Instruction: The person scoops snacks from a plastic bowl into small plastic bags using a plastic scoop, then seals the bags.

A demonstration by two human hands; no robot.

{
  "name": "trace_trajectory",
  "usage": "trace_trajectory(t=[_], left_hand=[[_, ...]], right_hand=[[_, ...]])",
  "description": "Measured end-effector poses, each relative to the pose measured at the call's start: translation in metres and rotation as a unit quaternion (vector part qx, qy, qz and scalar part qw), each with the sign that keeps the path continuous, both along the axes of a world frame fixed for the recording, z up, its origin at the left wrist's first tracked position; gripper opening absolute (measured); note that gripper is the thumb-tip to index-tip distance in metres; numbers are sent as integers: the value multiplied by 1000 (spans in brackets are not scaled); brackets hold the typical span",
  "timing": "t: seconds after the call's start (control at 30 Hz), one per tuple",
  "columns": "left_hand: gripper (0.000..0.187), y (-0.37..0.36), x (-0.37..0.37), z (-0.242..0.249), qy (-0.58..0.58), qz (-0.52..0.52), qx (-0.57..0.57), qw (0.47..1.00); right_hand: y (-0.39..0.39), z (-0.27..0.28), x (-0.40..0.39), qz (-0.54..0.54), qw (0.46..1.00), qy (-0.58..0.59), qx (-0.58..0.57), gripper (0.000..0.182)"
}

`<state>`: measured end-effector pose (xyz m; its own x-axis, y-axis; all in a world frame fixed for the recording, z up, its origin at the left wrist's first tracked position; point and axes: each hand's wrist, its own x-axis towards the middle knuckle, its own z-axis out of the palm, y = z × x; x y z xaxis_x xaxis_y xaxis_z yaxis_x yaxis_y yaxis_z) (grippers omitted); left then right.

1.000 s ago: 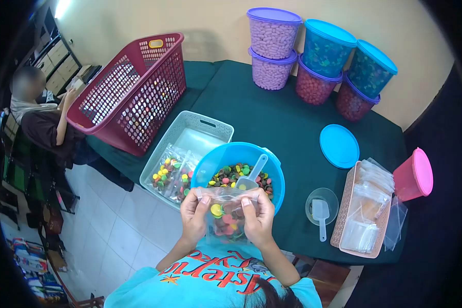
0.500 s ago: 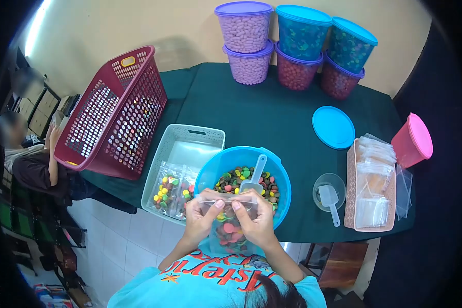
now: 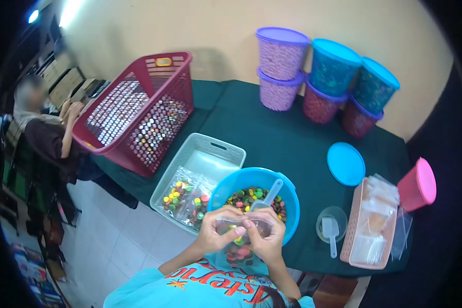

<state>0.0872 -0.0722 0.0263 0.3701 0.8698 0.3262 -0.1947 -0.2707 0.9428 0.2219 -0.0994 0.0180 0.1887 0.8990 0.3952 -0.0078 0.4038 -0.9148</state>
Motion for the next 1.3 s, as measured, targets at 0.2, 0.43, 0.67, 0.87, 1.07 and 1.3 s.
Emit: trace_trajectory(t=[0.2, 0.43, 0.67, 0.87, 1.07, 1.3], left_hand=[[9, -15, -3, -3, 20, 50, 23, 998], [7, -60, -11, 11, 46, 104, 39, 993], [5, -91, -21, 6, 51, 168, 39, 984], [5, -98, -22, 4, 36, 196, 37, 979], [2, -87, -30, -4, -84, 190, -62, 976], [12, -62, -72, -18, -198, 247, -73, 946]], right_hand=[[-8, 2, 14, 23, 996, -85, 16, 6], [-35, 20, 36, 111, 991, -72, 33, 9], [-40, 19, 49, 172, 984, -28, 20, 11], [-41, 12, 51, 198, 980, 14, -6, 8], [-43, 9, 40, 256, 955, 74, -132, 19], [-39, 1, -11, 356, 908, -88, -201, 40]])
